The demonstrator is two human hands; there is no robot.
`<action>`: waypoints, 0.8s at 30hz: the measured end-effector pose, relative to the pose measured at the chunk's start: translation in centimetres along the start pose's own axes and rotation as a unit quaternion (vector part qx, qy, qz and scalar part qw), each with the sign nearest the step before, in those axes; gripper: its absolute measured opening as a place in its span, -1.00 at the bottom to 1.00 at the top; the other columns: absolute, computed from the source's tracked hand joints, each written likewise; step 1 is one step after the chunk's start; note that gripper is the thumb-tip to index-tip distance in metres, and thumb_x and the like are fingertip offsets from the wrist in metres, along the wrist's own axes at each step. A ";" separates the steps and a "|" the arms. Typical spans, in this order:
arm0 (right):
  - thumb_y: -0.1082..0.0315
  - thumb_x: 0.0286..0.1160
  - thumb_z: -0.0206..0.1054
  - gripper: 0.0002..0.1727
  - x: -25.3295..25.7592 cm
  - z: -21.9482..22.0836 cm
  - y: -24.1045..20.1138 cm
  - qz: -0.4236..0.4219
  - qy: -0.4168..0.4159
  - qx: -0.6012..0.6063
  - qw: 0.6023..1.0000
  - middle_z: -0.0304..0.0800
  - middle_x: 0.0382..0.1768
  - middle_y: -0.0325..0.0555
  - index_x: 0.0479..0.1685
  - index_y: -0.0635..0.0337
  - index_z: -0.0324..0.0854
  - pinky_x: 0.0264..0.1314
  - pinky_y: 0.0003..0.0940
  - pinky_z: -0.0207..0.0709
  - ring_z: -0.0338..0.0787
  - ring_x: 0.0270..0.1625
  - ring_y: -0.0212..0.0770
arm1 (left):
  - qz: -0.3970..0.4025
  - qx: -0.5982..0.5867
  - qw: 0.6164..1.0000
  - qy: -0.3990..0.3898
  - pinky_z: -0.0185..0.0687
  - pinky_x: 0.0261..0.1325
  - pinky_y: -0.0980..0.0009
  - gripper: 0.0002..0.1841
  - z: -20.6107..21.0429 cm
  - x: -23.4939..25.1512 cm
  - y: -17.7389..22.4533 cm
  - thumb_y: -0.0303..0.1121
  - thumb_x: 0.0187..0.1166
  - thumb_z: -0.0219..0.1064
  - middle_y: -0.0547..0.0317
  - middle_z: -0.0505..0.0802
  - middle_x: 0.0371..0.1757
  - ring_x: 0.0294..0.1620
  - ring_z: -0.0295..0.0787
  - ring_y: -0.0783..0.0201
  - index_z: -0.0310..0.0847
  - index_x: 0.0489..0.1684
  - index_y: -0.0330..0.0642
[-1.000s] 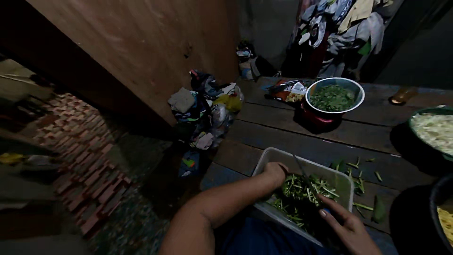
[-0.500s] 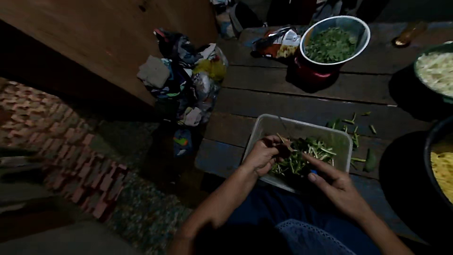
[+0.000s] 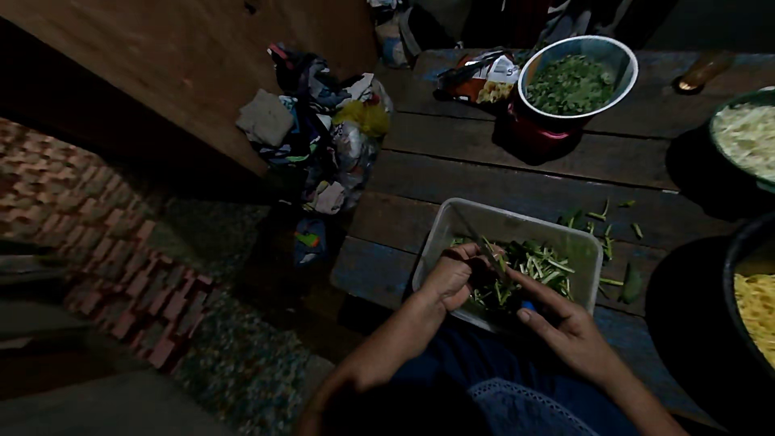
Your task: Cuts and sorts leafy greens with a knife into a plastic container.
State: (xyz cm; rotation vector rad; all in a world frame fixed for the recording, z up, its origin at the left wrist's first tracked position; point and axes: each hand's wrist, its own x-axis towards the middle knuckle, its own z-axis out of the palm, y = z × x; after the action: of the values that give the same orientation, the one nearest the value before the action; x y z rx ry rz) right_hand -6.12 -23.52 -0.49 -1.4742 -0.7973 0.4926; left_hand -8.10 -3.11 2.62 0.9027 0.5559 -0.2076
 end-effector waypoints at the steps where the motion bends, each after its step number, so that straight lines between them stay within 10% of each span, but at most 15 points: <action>1: 0.23 0.72 0.21 -0.40 0.0 0.0 0.0 0.003 0.001 -0.002 1.000 0.63 0.49 -0.10 0.66 0.38 0.34 0.38 -0.55 0.60 0.71 0.33 -0.47 | 0.001 0.003 1.000 0.000 0.76 -0.10 0.49 -0.85 0.0 0.1 0.0 -0.65 0.70 0.13 0.16 0.80 -0.31 -0.32 0.77 0.38 0.64 -0.12 -0.34; 24: 0.26 0.66 0.22 -0.44 0.5 0.0 0.4 0.042 0.027 -0.040 0.998 0.65 0.41 -0.11 0.60 0.34 0.37 0.20 -0.61 0.64 0.73 0.17 -0.54 | -0.050 0.078 0.993 -0.068 0.74 -0.24 0.58 -0.85 -0.3 -0.5 0.4 -0.71 0.64 0.11 0.20 0.80 -0.37 -0.43 0.75 0.46 0.56 -0.10 -0.36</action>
State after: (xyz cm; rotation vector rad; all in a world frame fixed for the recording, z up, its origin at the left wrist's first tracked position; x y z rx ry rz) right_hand -5.73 -23.11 -0.80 -1.5943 -0.7222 0.4869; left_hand -8.47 -2.65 3.01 1.0043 0.4635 -0.4040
